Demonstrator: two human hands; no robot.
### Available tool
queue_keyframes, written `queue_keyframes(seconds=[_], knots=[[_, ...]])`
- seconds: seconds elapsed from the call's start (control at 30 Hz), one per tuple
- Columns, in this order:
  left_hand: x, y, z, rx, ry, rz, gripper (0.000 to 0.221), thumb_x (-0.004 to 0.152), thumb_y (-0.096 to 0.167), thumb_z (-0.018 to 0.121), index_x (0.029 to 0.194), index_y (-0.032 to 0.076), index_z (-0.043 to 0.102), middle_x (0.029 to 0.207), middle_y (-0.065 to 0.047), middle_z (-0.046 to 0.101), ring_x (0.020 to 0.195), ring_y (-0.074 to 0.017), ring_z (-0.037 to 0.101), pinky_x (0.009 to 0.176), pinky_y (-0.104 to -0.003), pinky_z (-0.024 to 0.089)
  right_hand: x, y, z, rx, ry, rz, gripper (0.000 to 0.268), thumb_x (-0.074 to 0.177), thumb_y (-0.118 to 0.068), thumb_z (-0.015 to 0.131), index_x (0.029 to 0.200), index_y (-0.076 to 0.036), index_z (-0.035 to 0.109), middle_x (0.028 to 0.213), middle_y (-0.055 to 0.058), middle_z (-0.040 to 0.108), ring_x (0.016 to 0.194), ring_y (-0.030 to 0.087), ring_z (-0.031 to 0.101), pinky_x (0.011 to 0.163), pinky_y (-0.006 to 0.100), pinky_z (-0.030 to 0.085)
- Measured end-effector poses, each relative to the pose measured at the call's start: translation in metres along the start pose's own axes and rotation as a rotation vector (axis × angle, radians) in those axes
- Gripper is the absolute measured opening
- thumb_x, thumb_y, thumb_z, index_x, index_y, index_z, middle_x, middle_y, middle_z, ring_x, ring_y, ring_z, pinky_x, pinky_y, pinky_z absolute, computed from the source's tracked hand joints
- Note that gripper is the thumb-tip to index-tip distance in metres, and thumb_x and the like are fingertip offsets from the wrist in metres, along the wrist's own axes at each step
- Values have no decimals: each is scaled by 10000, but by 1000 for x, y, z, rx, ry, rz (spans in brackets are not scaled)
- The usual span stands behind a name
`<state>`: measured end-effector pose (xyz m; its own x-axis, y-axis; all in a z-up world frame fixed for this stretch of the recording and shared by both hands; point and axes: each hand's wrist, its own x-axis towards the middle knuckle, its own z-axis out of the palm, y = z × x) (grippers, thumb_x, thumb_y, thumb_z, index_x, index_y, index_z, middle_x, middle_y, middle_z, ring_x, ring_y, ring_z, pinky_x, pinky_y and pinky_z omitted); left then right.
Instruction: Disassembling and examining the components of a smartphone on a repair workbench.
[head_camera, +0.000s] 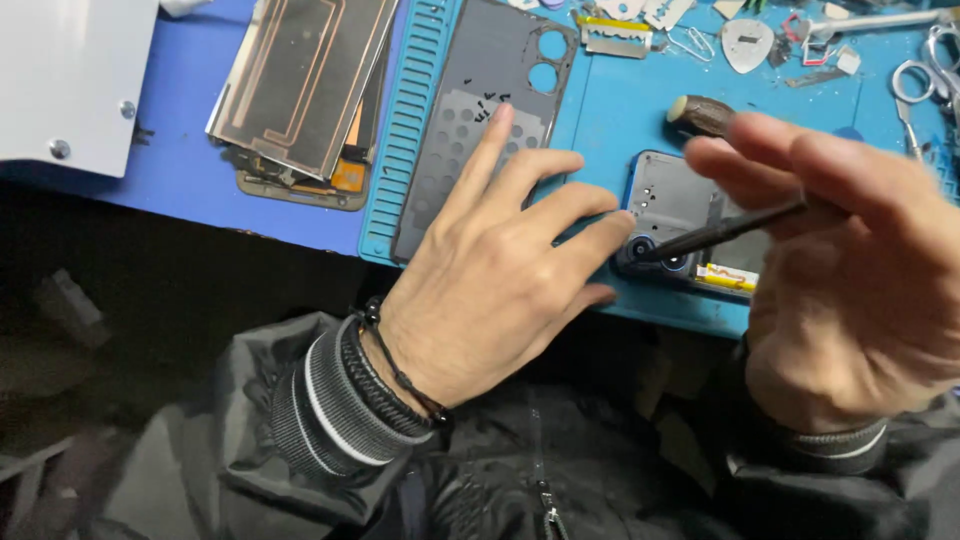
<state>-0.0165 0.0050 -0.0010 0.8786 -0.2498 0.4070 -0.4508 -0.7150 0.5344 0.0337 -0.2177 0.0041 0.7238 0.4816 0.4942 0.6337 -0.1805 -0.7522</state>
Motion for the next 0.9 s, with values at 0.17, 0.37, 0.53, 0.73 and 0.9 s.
queue_keyframes(seconds=[0.17,0.37,0.53,0.73,0.9], knots=[[1,-1,7,52,13,9,336,828,161,845,1107,57,688,1094,-73,618,1229,-319,535,1258,-672,162,-6,-7,-3,-76,-19,30,273,1228,34,415,1499,13,392,1407,291,558,1251,399,716,1182,450,672],[4,-2,12,56,49,32,188,898,98,797,1062,18,749,1119,-103,610,1265,-332,531,1266,-677,162,-13,-5,-3,80,-17,149,387,1248,-123,363,1626,-46,323,1639,333,459,1533,502,602,1414,559,588],[4,-2,12,75,92,54,142,893,76,802,1007,10,748,1119,-120,619,1251,-342,540,1248,-647,253,-22,-3,-4,-153,75,167,323,1319,230,414,1592,60,383,1376,333,603,1195,422,710,1116,478,652],[4,-1,5,89,85,86,235,843,120,814,1032,10,728,1091,-104,611,1210,-331,558,1175,-578,369,-17,17,-10,-68,18,11,289,1247,-150,432,1476,23,397,1374,260,483,1240,410,637,1198,509,636],[3,-2,3,188,185,229,100,912,-23,742,831,28,715,885,-93,588,869,-269,544,1156,-574,438,-22,0,-9,-88,20,167,287,1285,112,392,1556,17,372,1346,294,558,1232,408,681,1169,486,642]])
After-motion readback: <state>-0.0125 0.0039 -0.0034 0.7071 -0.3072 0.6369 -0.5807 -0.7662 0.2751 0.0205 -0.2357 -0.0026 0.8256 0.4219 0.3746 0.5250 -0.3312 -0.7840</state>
